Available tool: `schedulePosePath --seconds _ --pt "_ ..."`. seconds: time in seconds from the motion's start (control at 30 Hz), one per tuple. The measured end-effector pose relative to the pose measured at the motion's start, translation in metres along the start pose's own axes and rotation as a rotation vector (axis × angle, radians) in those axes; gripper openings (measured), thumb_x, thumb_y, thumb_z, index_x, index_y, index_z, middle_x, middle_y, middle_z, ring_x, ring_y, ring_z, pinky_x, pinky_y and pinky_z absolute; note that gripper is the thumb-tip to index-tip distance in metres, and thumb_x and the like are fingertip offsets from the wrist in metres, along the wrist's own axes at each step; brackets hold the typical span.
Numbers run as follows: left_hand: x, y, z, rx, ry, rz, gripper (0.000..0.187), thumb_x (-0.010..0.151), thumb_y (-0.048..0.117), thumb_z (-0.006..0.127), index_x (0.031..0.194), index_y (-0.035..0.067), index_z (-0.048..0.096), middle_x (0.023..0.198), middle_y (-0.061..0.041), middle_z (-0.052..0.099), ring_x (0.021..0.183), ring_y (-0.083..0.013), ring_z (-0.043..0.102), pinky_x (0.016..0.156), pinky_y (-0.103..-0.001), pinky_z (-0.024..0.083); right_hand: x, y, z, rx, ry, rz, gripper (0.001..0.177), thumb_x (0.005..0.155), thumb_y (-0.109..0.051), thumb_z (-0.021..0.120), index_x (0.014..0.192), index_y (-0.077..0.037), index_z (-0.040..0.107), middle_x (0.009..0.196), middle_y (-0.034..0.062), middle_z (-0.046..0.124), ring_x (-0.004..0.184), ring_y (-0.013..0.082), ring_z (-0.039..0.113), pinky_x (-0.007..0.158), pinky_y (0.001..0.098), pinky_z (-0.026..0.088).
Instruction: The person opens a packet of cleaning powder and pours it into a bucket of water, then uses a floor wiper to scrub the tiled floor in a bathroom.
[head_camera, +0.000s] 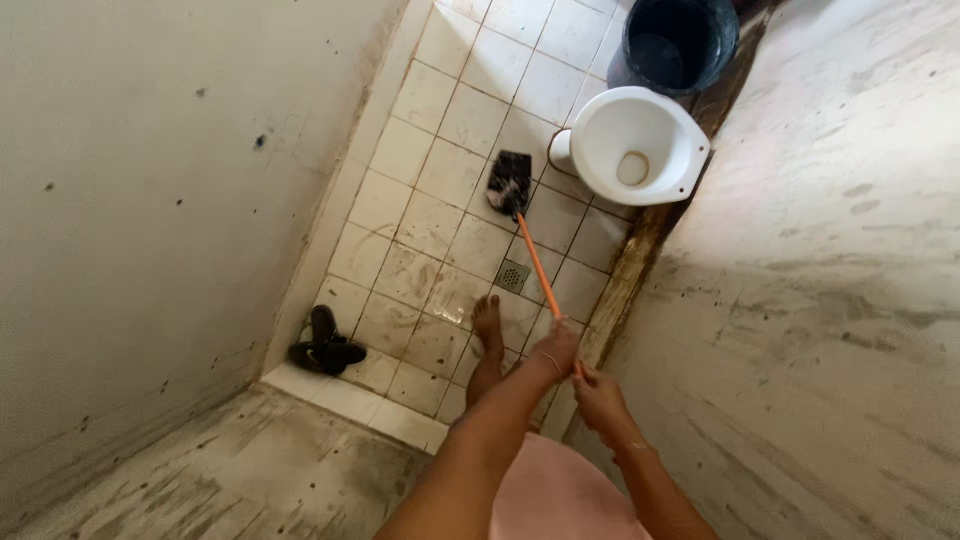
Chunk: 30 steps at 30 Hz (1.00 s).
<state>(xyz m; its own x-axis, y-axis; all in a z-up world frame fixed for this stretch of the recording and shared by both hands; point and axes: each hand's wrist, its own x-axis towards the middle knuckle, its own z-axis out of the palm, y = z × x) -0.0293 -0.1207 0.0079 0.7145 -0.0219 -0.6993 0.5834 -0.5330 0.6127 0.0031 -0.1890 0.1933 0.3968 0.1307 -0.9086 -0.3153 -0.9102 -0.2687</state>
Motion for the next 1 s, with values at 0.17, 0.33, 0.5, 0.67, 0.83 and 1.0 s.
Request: schedulePosePath --seconds 0.17,0.33,0.5,0.67,0.83,1.0 --pt "0.03 -0.051 -0.078 0.198 0.213 0.022 0.05 0.094 0.014 0.071 0.135 -0.001 0.047 0.161 -0.03 0.021 0.144 -0.0382 0.036 0.109 -0.043 0.047 0.044 -0.09 0.018 -0.114 -0.028 -0.051 0.03 0.106 -0.023 0.051 0.125 -0.008 0.07 0.061 -0.0018 0.046 0.047 0.01 0.035 0.042 0.0299 0.03" --pt "0.045 -0.077 -0.179 0.051 0.071 -0.169 0.045 0.098 0.008 0.065 0.139 -0.002 0.05 0.172 -0.026 0.017 0.133 -0.0306 0.058 0.1 -0.038 0.058 0.091 -0.173 0.036 -0.182 -0.031 -0.172 0.027 0.103 -0.019 0.048 0.121 -0.015 0.068 0.055 -0.0009 0.045 0.042 0.011 0.033 0.04 0.0315 0.031" --pt "0.098 -0.132 -0.215 0.319 0.364 -0.16 0.062 0.085 0.021 0.076 0.133 0.002 0.042 0.159 -0.027 0.014 0.145 -0.0347 0.035 0.093 -0.042 0.052 0.131 -0.234 0.047 -0.139 -0.084 -0.195 0.027 0.105 -0.023 0.05 0.107 -0.008 0.072 0.056 0.001 0.046 0.041 0.0123 0.035 0.039 0.034 0.031" --pt "0.102 -0.132 -0.152 -1.09 0.284 -0.425 0.057 0.117 0.055 0.043 0.135 0.004 0.059 0.139 -0.03 0.06 0.104 -0.0391 0.067 0.073 -0.048 0.061 0.121 -0.194 0.047 -0.301 -0.069 -0.175 0.036 0.107 -0.035 0.044 0.109 -0.007 0.068 0.055 0.0032 0.047 0.04 0.0137 0.04 0.04 0.033 0.034" --pt "0.043 -0.073 -0.097 0.191 0.29 -0.045 0.063 0.091 0.015 0.072 0.14 -0.008 0.038 0.159 -0.041 0.008 0.137 -0.0466 0.043 0.091 -0.041 0.056 0.066 -0.121 0.023 -0.283 -0.075 -0.134 0.037 0.108 -0.03 0.048 0.117 -0.004 0.073 0.057 -0.0009 0.048 0.043 0.0103 0.036 0.04 0.0312 0.031" --pt "-0.021 0.005 -0.086 0.017 -0.036 -0.109 0.059 0.101 0.008 0.061 0.151 -0.007 0.035 0.169 -0.036 -0.003 0.136 -0.0444 0.052 0.082 -0.042 0.062 0.032 -0.067 -0.013 -0.222 -0.083 0.048 0.038 0.105 -0.029 0.051 0.138 -0.015 0.064 0.058 -0.0016 0.042 0.045 0.0113 0.029 0.041 0.031 0.025"
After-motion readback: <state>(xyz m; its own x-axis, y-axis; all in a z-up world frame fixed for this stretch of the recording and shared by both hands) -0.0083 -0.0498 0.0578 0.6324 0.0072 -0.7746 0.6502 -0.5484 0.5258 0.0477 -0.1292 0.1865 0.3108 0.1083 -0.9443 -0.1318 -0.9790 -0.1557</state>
